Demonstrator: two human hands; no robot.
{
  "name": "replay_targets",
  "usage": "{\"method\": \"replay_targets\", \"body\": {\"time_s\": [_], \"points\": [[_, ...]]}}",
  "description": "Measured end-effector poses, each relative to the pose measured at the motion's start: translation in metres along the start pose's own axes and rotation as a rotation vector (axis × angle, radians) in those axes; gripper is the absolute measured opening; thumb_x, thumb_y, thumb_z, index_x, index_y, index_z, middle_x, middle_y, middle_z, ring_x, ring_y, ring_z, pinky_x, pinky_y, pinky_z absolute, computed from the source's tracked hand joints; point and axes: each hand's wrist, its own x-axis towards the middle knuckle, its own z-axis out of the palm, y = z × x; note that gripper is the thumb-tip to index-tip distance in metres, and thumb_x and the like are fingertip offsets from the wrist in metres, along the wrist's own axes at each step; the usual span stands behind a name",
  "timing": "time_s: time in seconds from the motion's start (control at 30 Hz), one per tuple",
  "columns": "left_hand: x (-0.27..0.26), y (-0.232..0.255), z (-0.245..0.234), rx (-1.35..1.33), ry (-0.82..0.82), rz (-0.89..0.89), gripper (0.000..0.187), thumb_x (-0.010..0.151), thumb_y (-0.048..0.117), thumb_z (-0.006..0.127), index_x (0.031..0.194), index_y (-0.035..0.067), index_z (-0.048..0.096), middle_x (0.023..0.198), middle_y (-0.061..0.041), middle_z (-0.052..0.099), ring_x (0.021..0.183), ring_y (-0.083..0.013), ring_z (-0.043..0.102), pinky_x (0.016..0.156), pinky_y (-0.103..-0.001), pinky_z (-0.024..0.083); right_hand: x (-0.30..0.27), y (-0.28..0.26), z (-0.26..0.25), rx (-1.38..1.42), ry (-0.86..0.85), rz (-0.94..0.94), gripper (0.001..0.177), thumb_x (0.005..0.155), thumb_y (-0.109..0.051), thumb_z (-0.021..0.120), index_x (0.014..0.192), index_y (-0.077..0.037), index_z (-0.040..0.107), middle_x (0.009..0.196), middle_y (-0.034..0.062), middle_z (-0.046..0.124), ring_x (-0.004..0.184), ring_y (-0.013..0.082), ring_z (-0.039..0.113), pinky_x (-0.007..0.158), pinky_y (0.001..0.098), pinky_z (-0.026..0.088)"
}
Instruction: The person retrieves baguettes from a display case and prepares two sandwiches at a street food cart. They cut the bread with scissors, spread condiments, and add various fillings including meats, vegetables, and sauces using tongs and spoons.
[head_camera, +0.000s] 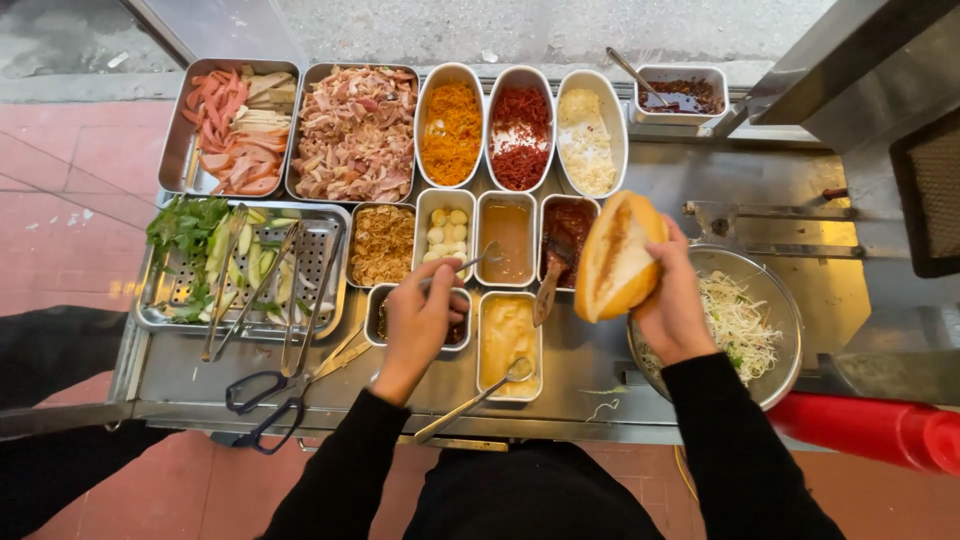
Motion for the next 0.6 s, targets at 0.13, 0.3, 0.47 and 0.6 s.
{"method": "replay_targets", "body": {"time_s": [0.13,0.3,0.47,0.6], "points": [[0.012,-0.026,0.011,-0.071,-0.167,-0.289,0.07,0.114,0.026,0.066,0.168,-0.01,0.041,0.116,-0.032,0.079,0.071,-0.0336,0.082,0.055,-0.042,0.073,-0.022,-0.025,-0.006,0.021,0.034,-0.037,0.069,0.104,-0.032,0.058,0.17,-0.035,0.043,0.171,0.0122,0.051,0.155,0.0382,0.057,0.124,0.0657,0.049],[-0.033,0.006,-0.021,0.774,-0.183,-0.077,0.061,0.112,0.043,0.062,0.165,0.011,0.058,0.077,-0.007,0.069,0.08,-0.0314,0.064,0.078,-0.05,0.048,-0.056,-0.055,-0.031,-0.012,0.045,0.004,0.071,0.102,-0.027,0.051,0.171,-0.032,0.039,0.167,0.0098,0.052,0.148,0.031,0.054,0.119,0.0509,0.046],[-0.062,0.003,-0.036,0.864,-0.074,0.141,0.035,0.11,0.037,0.064,0.138,0.021,0.078,0.091,0.001,0.087,0.075,-0.0247,0.079,0.065,-0.044,0.053,-0.098,-0.066,-0.043,-0.021,0.122,0.047,0.072,0.097,-0.022,0.049,0.168,-0.034,0.045,0.163,-0.002,0.056,0.138,0.0176,0.056,0.106,0.0307,0.048],[-0.071,-0.018,-0.057,0.948,0.238,0.336,0.023,0.116,0.026,0.063,0.124,0.011,0.077,0.116,-0.005,0.08,0.105,-0.0208,0.072,0.086,-0.035,0.059,-0.117,-0.063,-0.049,-0.083,0.133,0.06,0.073,0.1,-0.019,0.042,0.171,-0.035,0.04,0.168,-0.003,0.053,0.141,0.017,0.054,0.107,0.0312,0.044]]}}
